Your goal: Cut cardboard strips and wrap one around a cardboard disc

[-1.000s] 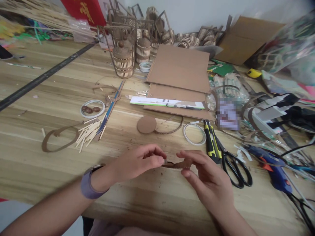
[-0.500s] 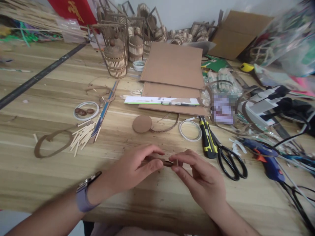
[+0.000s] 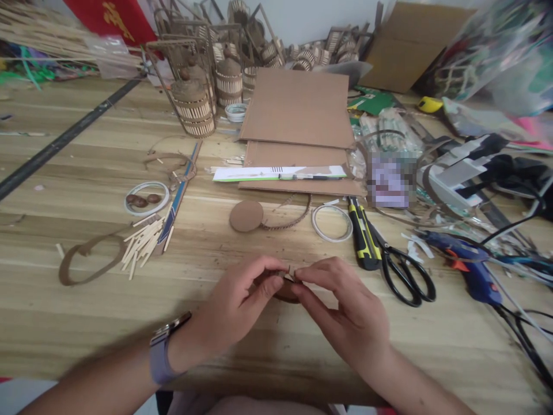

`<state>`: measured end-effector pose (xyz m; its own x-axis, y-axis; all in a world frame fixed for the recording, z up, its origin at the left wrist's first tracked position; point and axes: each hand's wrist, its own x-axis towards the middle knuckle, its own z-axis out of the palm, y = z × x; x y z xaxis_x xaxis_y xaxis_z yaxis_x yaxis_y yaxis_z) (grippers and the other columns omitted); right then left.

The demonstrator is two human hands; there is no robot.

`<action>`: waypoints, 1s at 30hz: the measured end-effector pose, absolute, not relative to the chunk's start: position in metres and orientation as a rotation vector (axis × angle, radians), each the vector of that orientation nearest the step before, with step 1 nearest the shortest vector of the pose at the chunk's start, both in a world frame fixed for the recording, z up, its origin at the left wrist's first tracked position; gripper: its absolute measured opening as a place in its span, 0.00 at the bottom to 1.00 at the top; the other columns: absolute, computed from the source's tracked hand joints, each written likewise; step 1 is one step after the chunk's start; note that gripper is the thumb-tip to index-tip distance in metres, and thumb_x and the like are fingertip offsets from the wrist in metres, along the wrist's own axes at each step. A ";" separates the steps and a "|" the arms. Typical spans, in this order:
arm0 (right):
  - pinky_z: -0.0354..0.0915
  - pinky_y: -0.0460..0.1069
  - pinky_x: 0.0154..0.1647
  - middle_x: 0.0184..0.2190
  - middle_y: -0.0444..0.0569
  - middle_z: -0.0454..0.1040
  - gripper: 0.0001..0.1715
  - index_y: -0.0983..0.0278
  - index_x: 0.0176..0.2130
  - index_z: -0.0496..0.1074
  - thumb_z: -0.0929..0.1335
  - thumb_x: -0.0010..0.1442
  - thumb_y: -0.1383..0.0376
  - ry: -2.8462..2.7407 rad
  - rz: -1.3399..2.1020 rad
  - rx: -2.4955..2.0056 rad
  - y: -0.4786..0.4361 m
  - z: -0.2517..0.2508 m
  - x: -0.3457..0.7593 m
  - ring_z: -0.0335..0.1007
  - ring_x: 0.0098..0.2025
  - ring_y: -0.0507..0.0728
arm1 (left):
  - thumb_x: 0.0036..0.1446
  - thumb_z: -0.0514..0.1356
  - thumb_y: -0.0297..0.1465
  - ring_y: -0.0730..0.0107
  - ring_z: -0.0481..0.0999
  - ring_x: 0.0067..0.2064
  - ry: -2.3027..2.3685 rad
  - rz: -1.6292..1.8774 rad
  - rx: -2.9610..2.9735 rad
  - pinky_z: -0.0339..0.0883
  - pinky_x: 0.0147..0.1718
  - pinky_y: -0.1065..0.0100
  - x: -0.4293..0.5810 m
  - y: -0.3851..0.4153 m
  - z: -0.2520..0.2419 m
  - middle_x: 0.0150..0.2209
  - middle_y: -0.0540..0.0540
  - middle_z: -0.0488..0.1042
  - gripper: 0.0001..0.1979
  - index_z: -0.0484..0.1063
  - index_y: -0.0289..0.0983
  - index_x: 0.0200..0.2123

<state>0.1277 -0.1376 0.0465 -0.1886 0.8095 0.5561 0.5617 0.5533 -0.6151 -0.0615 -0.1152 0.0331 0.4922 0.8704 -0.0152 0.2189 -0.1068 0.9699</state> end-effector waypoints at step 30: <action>0.70 0.50 0.37 0.35 0.47 0.80 0.13 0.61 0.48 0.72 0.67 0.64 0.72 -2.086 0.210 -1.073 -0.131 0.043 0.124 0.73 0.36 0.54 | 0.70 0.47 0.42 0.64 0.72 0.48 1.062 0.778 1.406 0.65 0.50 0.62 -0.059 -0.117 0.030 0.44 0.47 0.75 0.14 0.66 0.41 0.44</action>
